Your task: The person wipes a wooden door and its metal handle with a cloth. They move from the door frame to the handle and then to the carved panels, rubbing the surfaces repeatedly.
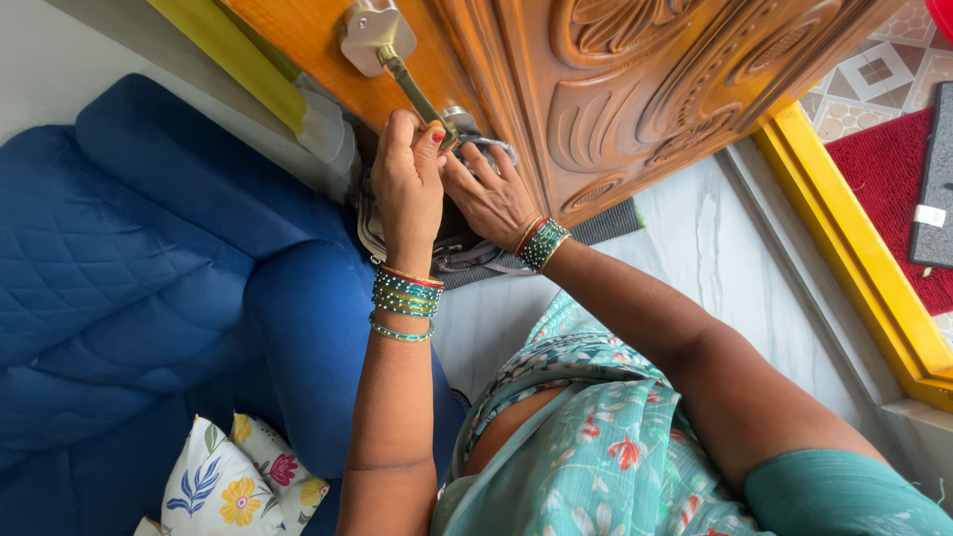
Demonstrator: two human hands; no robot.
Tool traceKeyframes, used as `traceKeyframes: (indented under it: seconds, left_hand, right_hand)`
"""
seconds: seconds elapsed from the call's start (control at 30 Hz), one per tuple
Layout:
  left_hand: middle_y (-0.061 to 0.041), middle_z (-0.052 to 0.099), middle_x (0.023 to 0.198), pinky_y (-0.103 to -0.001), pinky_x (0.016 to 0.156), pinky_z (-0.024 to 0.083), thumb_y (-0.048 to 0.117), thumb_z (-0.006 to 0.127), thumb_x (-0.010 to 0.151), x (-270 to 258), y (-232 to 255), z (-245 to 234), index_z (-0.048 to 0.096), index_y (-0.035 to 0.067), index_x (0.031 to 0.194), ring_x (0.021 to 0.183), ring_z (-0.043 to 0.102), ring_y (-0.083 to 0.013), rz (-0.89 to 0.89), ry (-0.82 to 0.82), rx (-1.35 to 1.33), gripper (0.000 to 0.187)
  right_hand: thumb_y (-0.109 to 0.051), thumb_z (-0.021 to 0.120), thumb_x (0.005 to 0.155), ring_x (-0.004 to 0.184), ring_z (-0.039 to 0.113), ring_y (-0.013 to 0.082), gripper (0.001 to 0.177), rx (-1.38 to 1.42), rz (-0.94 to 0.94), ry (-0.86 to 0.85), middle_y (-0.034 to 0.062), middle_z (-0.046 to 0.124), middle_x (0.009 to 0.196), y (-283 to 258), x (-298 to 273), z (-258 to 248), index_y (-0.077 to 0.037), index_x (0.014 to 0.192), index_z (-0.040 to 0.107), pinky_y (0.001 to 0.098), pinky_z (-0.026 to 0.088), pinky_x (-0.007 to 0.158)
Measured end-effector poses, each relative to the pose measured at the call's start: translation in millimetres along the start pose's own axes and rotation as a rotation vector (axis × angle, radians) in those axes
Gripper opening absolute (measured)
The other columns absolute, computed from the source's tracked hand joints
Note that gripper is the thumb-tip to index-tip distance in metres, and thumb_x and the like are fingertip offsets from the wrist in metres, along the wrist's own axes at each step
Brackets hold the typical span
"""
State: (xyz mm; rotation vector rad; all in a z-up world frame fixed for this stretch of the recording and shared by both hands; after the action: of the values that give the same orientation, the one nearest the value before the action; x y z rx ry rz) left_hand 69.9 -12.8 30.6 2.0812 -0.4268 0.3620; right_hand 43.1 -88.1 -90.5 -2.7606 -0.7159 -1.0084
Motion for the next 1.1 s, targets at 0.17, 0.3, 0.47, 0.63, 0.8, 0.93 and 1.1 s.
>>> traceKeyframes:
  seconds: [0.17, 0.3, 0.47, 0.63, 0.8, 0.93, 1.1]
  left_hand:
    - [-0.011, 0.061, 0.098, -0.031, 0.069, 0.062, 0.020, 0.057, 0.108, 2.0, -0.9, 1.3, 0.054, 0.001, 0.104, 0.084, 0.065, -0.0232, -0.013, -0.002, -0.018, 0.020]
    - [-0.010, 0.061, 0.098, -0.031, 0.070, 0.061, 0.019, 0.057, 0.109, 0.9, 0.4, 0.3, 0.054, 0.001, 0.104, 0.083, 0.065, -0.0216, 0.010, 0.005, -0.017, 0.019]
    - [-0.009, 0.060, 0.100, -0.030, 0.069, 0.064, 0.019, 0.056, 0.109, 1.0, -1.8, 2.2, 0.053, 0.001, 0.104, 0.083, 0.065, -0.0208, -0.023, -0.008, -0.022, 0.019]
    - [-0.010, 0.060, 0.102, -0.030, 0.072, 0.063, 0.020, 0.055, 0.109, -0.1, -0.4, 2.5, 0.053, 0.001, 0.105, 0.087, 0.066, -0.0212, -0.040, -0.010, -0.046, 0.020]
    - [-0.011, 0.060, 0.102, -0.030, 0.071, 0.066, 0.021, 0.054, 0.110, -0.1, -0.9, 3.1, 0.052, 0.001, 0.105, 0.088, 0.066, -0.0212, -0.026, 0.006, -0.037, 0.021]
    - [-0.011, 0.060, 0.102, -0.030, 0.073, 0.063, 0.020, 0.054, 0.110, -1.1, -4.0, 4.5, 0.052, 0.000, 0.105, 0.088, 0.067, -0.0213, -0.023, 0.024, -0.020, 0.021]
    - [-0.013, 0.059, 0.103, -0.030, 0.071, 0.065, 0.018, 0.054, 0.110, -0.9, -5.2, 4.1, 0.052, -0.001, 0.106, 0.088, 0.066, -0.0222, -0.009, 0.023, -0.030, 0.019]
  right_hand:
    - [-0.020, 0.058, 0.094, 0.128, 0.050, 0.0289, 0.056, -0.041, -0.042, -0.051, 0.0065, 0.045, 0.153, 7.0, -13.7, 9.9, -0.013, 0.149, 0.056, 0.0490, 0.041, 0.107]
    - [-0.015, 0.056, 0.095, 0.129, 0.050, 0.0291, 0.056, -0.082, -0.011, -0.078, 0.0064, 0.048, 0.151, 24.5, -31.9, 18.6, -0.011, 0.151, 0.056, 0.0442, 0.042, 0.110]
    - [0.004, 0.060, 0.089, 0.134, 0.051, 0.0312, 0.058, 0.342, 0.280, 0.018, 0.0124, 0.050, 0.148, 46.2, -38.3, 11.1, -0.006, 0.146, 0.059, 0.0399, 0.045, 0.114]
    - [0.004, 0.065, 0.094, 0.127, 0.058, 0.0208, 0.043, 1.184, 0.866, 0.240, 0.0116, 0.053, 0.139, 45.1, -43.8, 38.0, -0.001, 0.137, 0.065, 0.0296, 0.050, 0.106]
    - [-0.003, 0.070, 0.097, 0.124, 0.059, 0.0150, 0.033, 1.641, 1.138, 0.342, 0.0070, 0.060, 0.133, 41.7, -43.4, 66.2, 0.002, 0.129, 0.070, 0.0269, 0.048, 0.108]
    - [-0.005, 0.069, 0.094, 0.110, 0.064, 0.0127, 0.035, 1.556, 1.194, 0.285, 0.0055, 0.068, 0.121, 39.7, -47.1, 65.7, 0.003, 0.128, 0.070, 0.0271, 0.051, 0.099]
    - [-0.009, 0.060, 0.102, 0.092, 0.070, 0.0150, 0.027, 2.228, 1.372, 0.241, 0.0074, 0.074, 0.105, 19.9, -47.5, 93.4, 0.003, 0.126, 0.066, 0.0322, 0.056, 0.082]
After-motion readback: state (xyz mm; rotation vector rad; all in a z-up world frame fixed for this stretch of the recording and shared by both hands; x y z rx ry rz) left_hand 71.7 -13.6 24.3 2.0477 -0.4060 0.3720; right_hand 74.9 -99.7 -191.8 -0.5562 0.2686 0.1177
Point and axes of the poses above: each hand's wrist, its own x-axis towards the middle knuckle, its own z-axis out of the palm, y = z × x, the point moved 8 cm from there along x, towards the middle knuckle
